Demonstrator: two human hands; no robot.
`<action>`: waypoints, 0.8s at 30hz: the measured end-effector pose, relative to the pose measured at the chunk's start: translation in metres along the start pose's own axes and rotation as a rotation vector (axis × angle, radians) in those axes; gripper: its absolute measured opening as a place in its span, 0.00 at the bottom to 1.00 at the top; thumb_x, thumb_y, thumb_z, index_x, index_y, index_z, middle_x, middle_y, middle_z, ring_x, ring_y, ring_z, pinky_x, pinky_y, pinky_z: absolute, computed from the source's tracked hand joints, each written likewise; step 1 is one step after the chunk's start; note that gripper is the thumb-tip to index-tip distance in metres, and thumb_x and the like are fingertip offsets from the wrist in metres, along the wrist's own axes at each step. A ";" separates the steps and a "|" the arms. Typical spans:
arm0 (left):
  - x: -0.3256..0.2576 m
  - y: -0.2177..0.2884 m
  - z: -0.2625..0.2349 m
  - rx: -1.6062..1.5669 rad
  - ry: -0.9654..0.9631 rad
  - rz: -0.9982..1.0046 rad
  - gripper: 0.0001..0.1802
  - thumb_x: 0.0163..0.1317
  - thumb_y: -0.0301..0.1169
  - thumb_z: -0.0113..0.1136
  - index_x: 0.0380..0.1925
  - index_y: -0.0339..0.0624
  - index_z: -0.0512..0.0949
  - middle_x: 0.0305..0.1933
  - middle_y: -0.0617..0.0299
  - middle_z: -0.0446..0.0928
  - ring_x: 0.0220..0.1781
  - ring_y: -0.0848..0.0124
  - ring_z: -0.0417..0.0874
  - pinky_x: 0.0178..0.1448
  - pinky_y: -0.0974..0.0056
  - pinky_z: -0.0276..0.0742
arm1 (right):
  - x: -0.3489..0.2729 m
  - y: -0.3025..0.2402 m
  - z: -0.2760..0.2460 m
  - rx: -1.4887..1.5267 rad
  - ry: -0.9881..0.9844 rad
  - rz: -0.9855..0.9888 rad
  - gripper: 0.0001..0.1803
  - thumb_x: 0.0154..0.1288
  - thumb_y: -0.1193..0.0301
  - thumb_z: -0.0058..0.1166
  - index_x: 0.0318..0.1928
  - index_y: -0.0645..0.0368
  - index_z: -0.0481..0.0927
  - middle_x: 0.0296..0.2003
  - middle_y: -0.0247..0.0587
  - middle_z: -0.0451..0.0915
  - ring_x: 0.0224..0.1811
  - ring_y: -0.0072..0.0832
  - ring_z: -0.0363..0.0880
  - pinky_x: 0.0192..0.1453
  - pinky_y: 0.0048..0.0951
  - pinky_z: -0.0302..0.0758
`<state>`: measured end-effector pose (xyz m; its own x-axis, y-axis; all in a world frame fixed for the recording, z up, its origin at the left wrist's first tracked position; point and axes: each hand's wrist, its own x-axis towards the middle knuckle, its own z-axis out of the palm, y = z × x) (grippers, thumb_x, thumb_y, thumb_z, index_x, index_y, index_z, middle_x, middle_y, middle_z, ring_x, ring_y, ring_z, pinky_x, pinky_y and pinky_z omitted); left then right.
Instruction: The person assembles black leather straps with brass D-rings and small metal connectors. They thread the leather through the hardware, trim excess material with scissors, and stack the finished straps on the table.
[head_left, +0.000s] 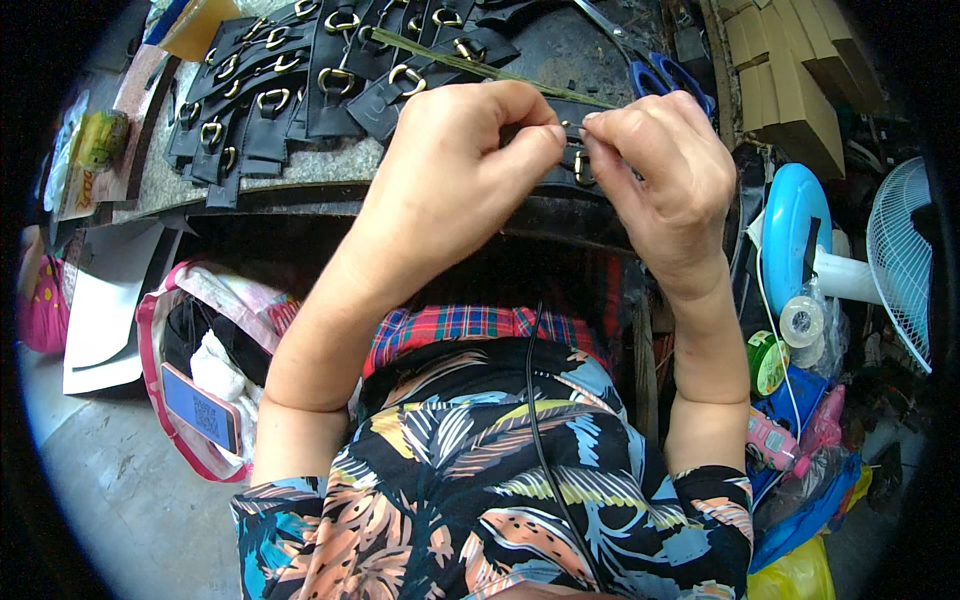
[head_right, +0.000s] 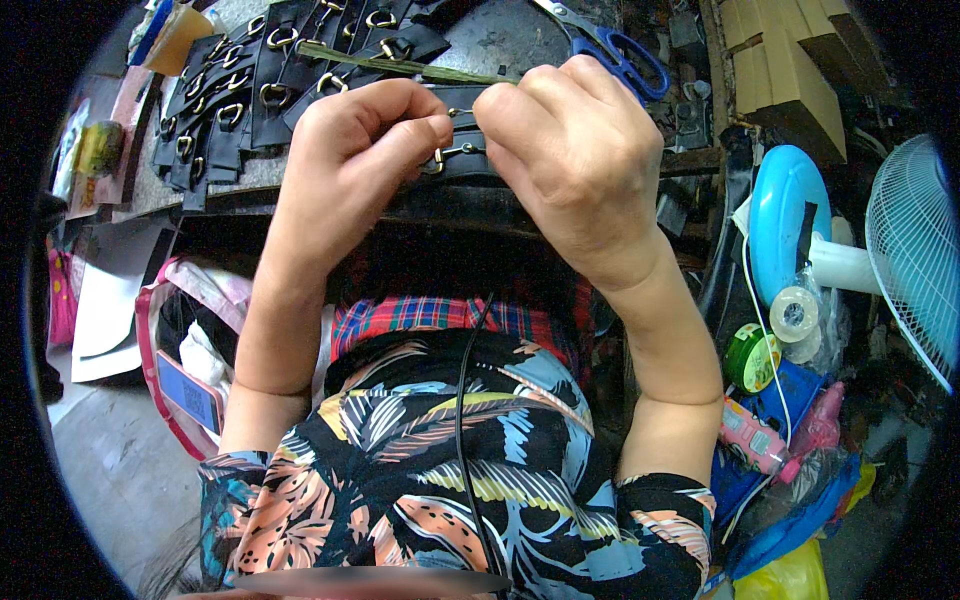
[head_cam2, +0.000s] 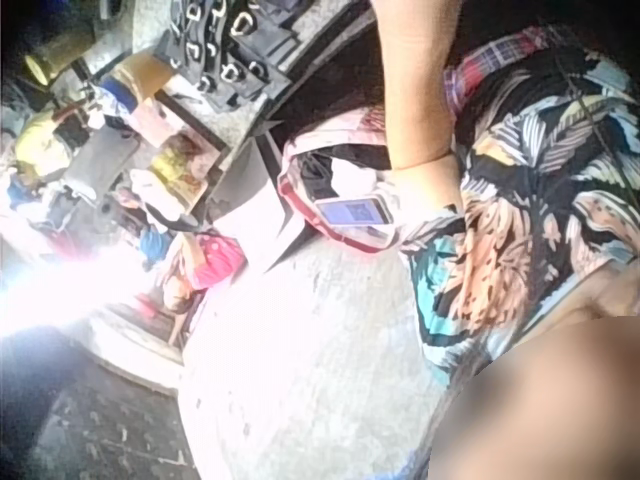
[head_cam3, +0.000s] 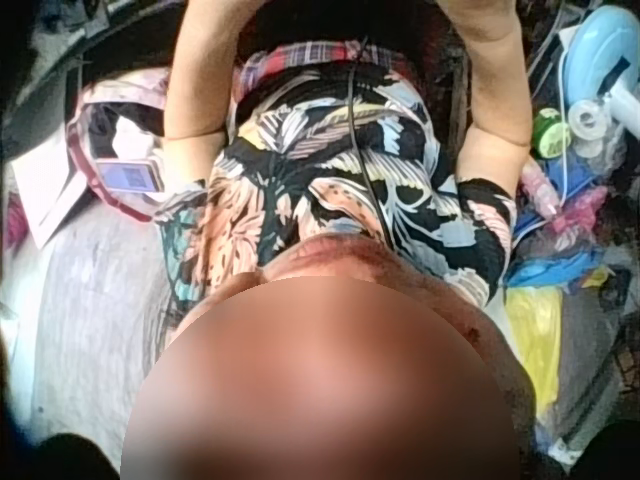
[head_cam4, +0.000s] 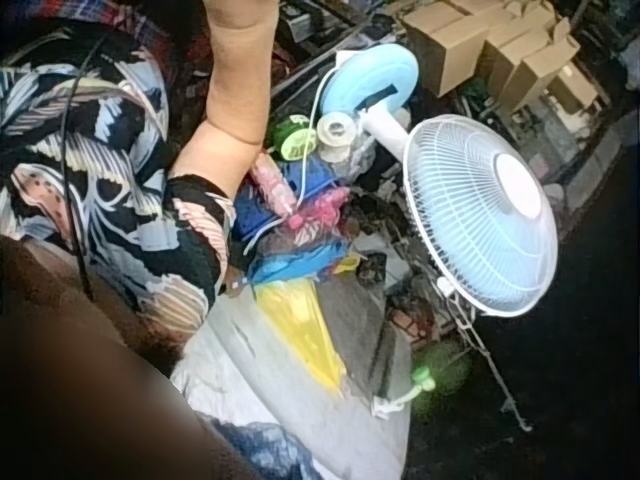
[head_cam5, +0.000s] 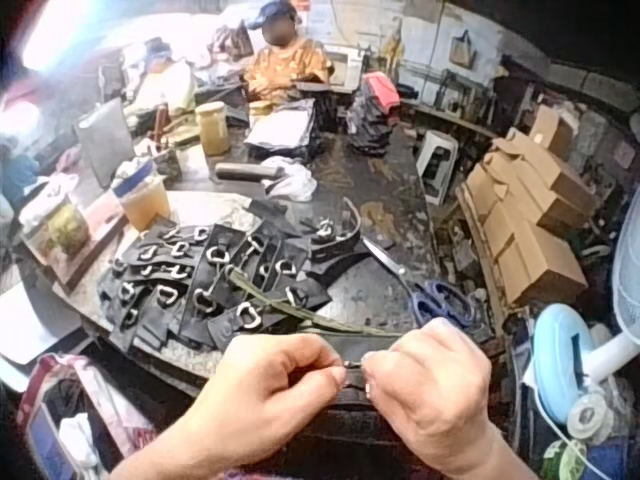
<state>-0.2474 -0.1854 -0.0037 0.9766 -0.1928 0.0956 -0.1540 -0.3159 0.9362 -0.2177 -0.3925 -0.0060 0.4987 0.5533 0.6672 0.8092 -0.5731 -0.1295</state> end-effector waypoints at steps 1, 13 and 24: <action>0.003 -0.001 -0.004 -0.034 -0.029 -0.043 0.10 0.70 0.30 0.63 0.38 0.32 0.84 0.28 0.70 0.79 0.31 0.85 0.75 0.34 0.73 0.71 | 0.001 0.003 0.002 -0.009 0.021 -0.021 0.16 0.45 0.78 0.72 0.37 0.52 0.84 0.29 0.35 0.78 0.33 0.36 0.78 0.37 0.36 0.77; 0.009 -0.013 -0.006 0.405 0.154 0.342 0.07 0.63 0.25 0.71 0.40 0.36 0.87 0.38 0.59 0.80 0.39 0.69 0.83 0.43 0.66 0.76 | -0.002 0.022 -0.016 0.479 -0.167 0.257 0.12 0.63 0.80 0.67 0.47 0.60 0.90 0.38 0.40 0.88 0.41 0.31 0.85 0.48 0.29 0.79; 0.012 -0.018 -0.008 0.340 0.121 0.380 0.07 0.63 0.21 0.69 0.41 0.36 0.84 0.38 0.57 0.83 0.39 0.63 0.85 0.43 0.63 0.77 | -0.006 0.019 -0.018 0.763 -0.234 0.598 0.10 0.68 0.81 0.62 0.48 0.67 0.88 0.47 0.39 0.87 0.49 0.23 0.84 0.57 0.25 0.77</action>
<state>-0.2319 -0.1743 -0.0171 0.8497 -0.2501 0.4642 -0.5212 -0.5321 0.6673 -0.2112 -0.4171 0.0004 0.8717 0.4526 0.1881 0.3474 -0.2999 -0.8885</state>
